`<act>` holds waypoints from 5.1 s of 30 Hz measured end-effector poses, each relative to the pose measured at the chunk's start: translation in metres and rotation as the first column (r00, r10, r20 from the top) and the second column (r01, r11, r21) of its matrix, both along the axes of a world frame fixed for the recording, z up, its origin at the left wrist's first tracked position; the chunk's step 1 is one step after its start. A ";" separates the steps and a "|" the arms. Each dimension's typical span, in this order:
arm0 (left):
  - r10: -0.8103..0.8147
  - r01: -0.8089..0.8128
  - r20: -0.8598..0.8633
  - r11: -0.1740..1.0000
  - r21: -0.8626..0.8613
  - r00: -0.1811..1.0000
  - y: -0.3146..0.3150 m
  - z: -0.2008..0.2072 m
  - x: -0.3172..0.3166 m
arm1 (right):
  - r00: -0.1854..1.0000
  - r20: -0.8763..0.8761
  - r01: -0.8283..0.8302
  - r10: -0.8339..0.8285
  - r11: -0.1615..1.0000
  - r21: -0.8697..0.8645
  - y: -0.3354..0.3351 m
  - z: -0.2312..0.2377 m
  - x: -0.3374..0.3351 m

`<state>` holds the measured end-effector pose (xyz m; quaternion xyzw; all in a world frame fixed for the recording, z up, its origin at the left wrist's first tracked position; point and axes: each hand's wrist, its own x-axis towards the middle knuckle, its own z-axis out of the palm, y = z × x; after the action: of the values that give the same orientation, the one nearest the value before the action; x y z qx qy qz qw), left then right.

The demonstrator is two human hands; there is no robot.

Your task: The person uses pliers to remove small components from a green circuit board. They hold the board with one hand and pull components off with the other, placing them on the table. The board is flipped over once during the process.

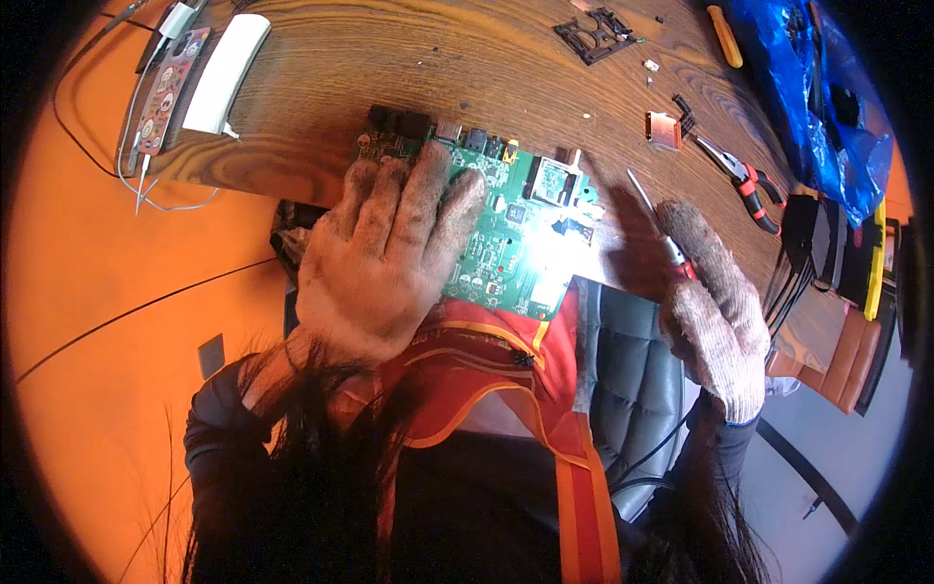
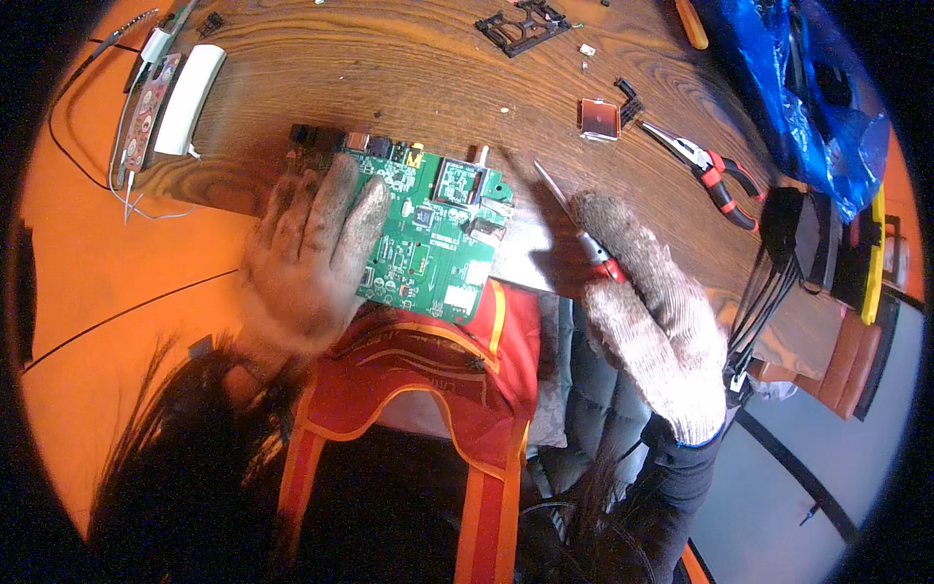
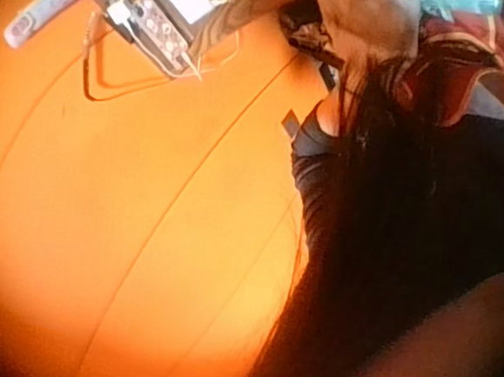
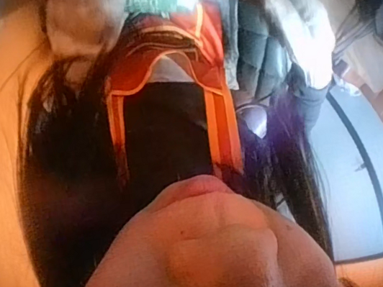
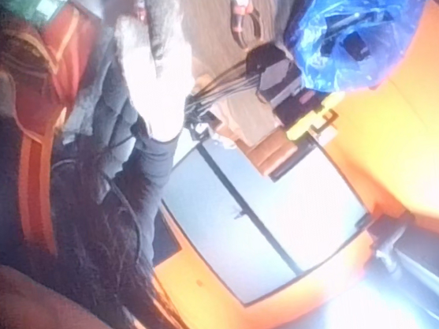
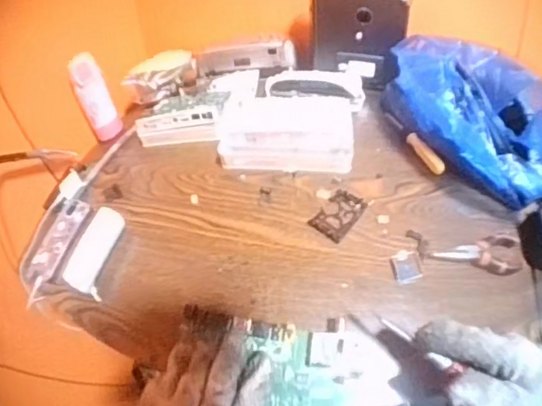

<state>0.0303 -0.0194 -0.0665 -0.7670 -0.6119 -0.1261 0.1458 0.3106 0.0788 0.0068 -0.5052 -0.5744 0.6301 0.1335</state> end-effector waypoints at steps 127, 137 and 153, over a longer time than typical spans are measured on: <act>0.007 0.054 0.137 0.900 -0.432 0.991 0.040 0.031 -0.014 | 0.478 0.849 -0.569 -0.226 0.656 0.496 0.113 -0.027 0.077; -0.017 0.072 0.163 0.938 -0.339 0.986 0.042 0.022 -0.012 | 0.884 0.166 0.370 -0.437 0.870 0.325 0.076 -0.006 0.101; 0.055 0.046 0.219 0.902 -0.430 0.974 0.040 0.031 -0.007 | 0.557 -0.766 0.355 -0.320 0.926 -0.128 0.008 -0.030 0.077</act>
<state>0.0230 0.0202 -0.0358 -0.7596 -0.6388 -0.0731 -0.0979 0.3880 0.0872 -0.0230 -0.2817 -0.3655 0.7359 0.4955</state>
